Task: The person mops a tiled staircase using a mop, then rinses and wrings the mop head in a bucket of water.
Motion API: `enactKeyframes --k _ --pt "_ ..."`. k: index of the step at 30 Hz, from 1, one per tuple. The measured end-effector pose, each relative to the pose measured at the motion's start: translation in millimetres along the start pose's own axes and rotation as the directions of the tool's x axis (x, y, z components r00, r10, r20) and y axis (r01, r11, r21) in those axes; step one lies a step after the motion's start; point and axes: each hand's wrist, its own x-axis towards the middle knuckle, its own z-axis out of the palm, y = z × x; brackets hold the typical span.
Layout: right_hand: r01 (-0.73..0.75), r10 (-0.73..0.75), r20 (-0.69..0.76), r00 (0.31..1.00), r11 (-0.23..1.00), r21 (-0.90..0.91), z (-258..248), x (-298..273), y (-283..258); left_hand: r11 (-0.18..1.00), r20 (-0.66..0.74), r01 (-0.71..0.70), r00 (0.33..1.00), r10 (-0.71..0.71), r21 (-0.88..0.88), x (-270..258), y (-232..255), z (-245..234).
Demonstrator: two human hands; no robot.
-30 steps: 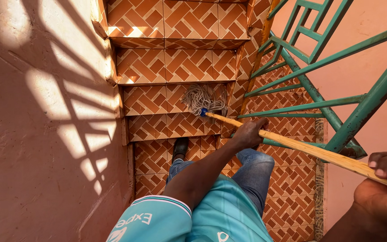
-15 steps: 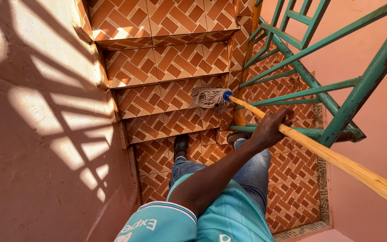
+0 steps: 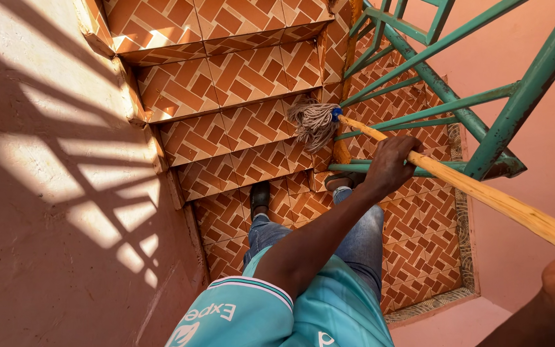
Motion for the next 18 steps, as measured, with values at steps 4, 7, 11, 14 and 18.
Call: enactKeyframes --k 4,7,11,14,18 --pt "0.049 -0.061 0.026 0.998 0.943 0.33 54.9 21.6 -27.3 0.999 0.02 0.033 0.999 -0.032 -0.044 -41.2 -8.2 -2.4" --pt "0.022 -0.016 -0.017 1.0 0.883 0.469 99.9 15.5 -46.9 0.993 0.025 0.116 0.993 -0.115 -0.017 -71.6 -23.5 1.3" --pt "-0.036 0.065 -0.047 0.997 0.889 0.456 134.8 2.2 -45.9 0.944 0.11 0.322 0.938 -0.328 0.071 -94.5 -53.2 16.4" --pt "-0.078 0.084 0.006 0.996 0.886 0.458 148.9 -5.8 -34.0 0.916 0.15 0.387 0.904 -0.4 0.106 -114.5 -68.0 25.2" --pt "-0.092 0.091 0.025 0.996 0.886 0.455 133.2 -5.7 -24.0 0.891 0.224 0.411 0.866 -0.447 0.193 -117.2 -69.4 37.9"
